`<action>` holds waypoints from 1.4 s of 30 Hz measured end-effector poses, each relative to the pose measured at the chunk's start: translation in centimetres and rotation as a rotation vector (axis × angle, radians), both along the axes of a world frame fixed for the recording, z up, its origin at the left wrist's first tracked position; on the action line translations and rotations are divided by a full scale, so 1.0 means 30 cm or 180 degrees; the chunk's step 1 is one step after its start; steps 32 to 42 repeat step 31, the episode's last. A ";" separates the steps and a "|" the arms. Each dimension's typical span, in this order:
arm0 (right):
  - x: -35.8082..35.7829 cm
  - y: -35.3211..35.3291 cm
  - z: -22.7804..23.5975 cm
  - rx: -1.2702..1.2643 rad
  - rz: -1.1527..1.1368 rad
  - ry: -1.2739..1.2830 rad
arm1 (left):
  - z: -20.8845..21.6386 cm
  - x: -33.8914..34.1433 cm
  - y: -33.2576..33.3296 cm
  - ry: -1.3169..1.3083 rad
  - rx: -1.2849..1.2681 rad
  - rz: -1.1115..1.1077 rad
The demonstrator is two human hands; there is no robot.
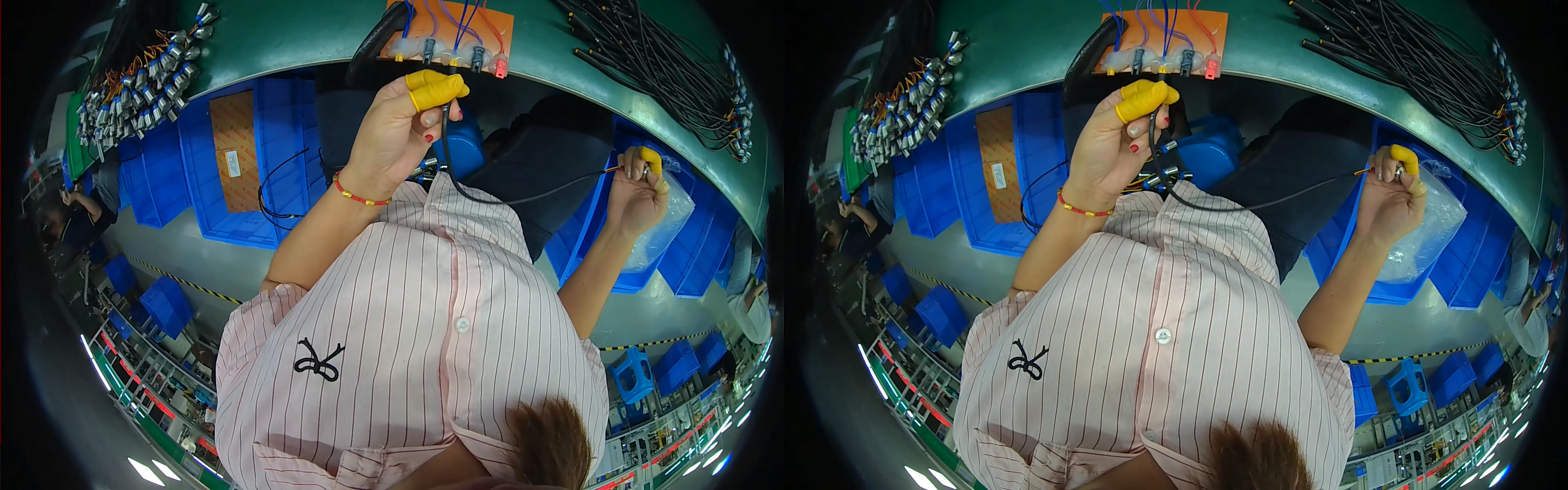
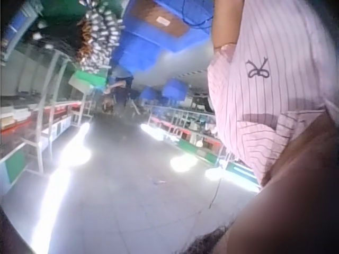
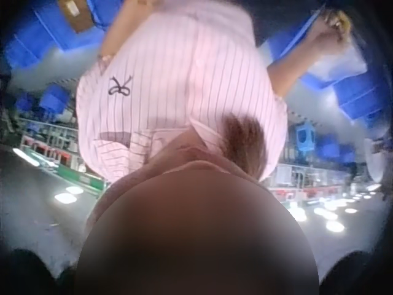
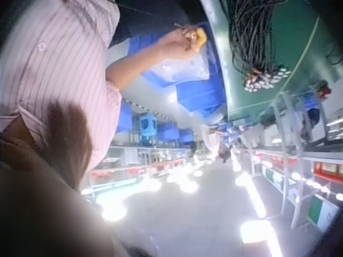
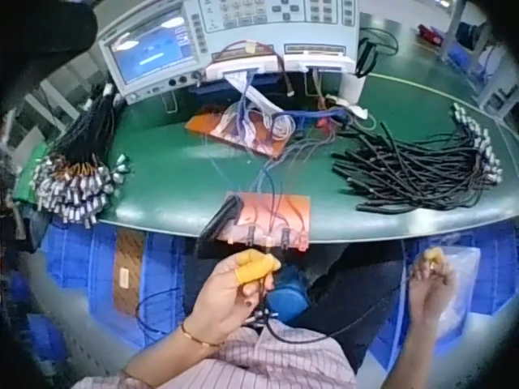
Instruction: Connecting yellow-tipped wire ends to a testing board or connector block.
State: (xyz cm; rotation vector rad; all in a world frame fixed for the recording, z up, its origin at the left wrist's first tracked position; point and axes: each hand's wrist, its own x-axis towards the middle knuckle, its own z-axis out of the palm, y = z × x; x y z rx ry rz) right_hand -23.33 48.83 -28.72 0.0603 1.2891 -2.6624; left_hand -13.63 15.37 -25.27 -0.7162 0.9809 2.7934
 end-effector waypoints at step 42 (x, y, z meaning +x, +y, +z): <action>-0.049 0.279 0.176 -0.0257 -0.0197 0.0440 | 0.085 0.068 0.162 0.0455 -0.0672 -0.1063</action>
